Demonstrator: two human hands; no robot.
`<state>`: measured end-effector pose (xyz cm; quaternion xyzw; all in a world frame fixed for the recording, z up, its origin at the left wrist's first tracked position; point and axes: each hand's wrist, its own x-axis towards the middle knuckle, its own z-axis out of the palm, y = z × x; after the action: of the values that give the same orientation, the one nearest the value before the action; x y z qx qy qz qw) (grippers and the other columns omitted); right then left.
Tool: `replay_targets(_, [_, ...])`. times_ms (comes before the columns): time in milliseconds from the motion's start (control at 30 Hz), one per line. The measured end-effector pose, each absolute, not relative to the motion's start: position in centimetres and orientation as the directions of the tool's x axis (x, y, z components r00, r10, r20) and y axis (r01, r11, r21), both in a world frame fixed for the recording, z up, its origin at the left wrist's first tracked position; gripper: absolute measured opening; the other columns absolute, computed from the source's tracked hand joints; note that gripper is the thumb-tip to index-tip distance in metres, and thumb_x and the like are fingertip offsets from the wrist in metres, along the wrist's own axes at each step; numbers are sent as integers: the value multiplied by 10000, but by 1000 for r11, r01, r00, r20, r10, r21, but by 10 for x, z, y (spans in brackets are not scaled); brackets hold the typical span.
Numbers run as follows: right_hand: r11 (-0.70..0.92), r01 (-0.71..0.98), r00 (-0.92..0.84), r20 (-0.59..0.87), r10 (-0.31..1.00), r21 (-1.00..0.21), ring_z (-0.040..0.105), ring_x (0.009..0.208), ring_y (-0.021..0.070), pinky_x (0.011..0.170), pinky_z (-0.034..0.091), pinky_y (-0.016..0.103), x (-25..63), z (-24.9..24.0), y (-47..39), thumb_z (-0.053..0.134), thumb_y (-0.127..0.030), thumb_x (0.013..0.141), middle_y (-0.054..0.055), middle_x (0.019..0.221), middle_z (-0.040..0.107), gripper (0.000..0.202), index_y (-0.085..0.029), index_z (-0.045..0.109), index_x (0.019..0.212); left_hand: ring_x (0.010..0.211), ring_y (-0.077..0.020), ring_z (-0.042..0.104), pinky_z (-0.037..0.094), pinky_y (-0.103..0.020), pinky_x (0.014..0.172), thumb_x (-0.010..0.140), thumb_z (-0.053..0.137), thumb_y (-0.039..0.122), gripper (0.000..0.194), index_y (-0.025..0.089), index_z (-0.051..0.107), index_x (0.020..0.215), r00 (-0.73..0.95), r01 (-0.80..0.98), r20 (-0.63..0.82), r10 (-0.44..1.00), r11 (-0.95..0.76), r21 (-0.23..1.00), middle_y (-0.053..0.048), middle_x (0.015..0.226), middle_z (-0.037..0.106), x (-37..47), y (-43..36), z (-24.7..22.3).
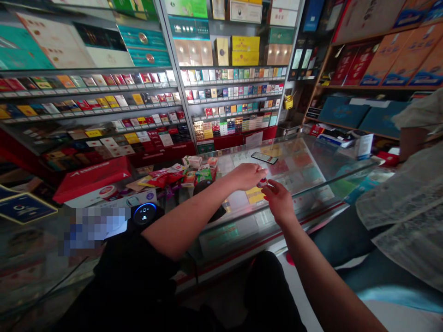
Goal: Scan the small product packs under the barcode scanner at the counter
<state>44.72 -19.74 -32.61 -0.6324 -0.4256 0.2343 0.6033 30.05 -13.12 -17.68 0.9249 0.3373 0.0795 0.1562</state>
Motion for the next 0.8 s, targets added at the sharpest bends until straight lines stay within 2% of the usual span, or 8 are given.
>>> replay_targets(100, [7, 274, 529, 157, 834, -962, 759, 967, 268, 848, 594, 376, 463, -327, -203, 675, -458, 810, 117, 1094, 803, 601, -153, 684, 1328, 1061, -252, 712, 488, -321, 908, 1097, 301, 433, 511, 161, 726, 1016, 777, 576, 50, 628, -741, 345, -140, 1106, 774, 326, -138, -191])
replay_targets(267, [-152, 498, 538, 166, 827, -854, 761, 967, 268, 852, 531, 327, 484, -320, -216, 646, -363, 880, 137, 1060, 808, 444, -158, 724, 1266, 1031, -251, 721, 504, -324, 879, 1117, 254, 418, 542, 155, 723, 1049, 806, 539, 97, 584, -792, 287, -145, 1043, 767, 364, -139, -223])
replay_targets(367, [-272, 635, 539, 162, 827, -723, 758, 972, 270, 791, 499, 290, 495, -318, -220, 596, -310, 936, 169, 1044, 799, 339, -155, 732, 1206, 1038, -256, 726, 514, -328, 870, 1121, 262, 394, 518, 162, 725, 1117, 831, 514, 112, 544, -830, 217, -146, 1064, 764, 382, -140, -239])
replay_targets(467, [-354, 771, 500, 159, 852, -529, 764, 931, 278, 720, 475, 280, 506, -321, -220, 551, -244, 963, 208, 1019, 785, 314, -117, 720, 1195, 1055, -261, 732, 526, -327, 859, 1120, 265, 438, 544, 151, 725, 1144, 817, 533, 107, 567, -813, 236, -155, 1105, 760, 397, -147, -247])
replay_targets(633, [-351, 923, 375, 163, 912, -162, 773, 860, 293, 668, 472, 283, 520, -333, -216, 561, -176, 944, 242, 971, 765, 341, -34, 686, 1228, 1139, -302, 712, 527, -386, 981, 1104, 270, 526, 641, 105, 754, 1111, 781, 567, 128, 611, -780, 267, -197, 1184, 742, 414, -165, -246])
replay_targets(700, [-314, 944, 328, 189, 926, -98, 770, 835, 285, 655, 472, 281, 524, -337, -216, 565, -171, 939, 239, 982, 761, 332, -35, 687, 1217, 1164, -323, 697, 526, -418, 1011, 1087, 307, 561, 646, 94, 748, 1158, 744, 604, 133, 654, -745, 283, -212, 1223, 727, 417, -170, -246])
replay_targets(800, [-284, 956, 294, 246, 924, -75, 759, 801, 268, 648, 470, 273, 526, -340, -218, 599, -153, 896, 217, 943, 755, 276, -60, 708, 1133, 1175, -335, 684, 542, -436, 1004, 1063, 341, 605, 663, 91, 719, 1242, 690, 643, 139, 710, -690, 334, -213, 1271, 705, 416, -177, -247])
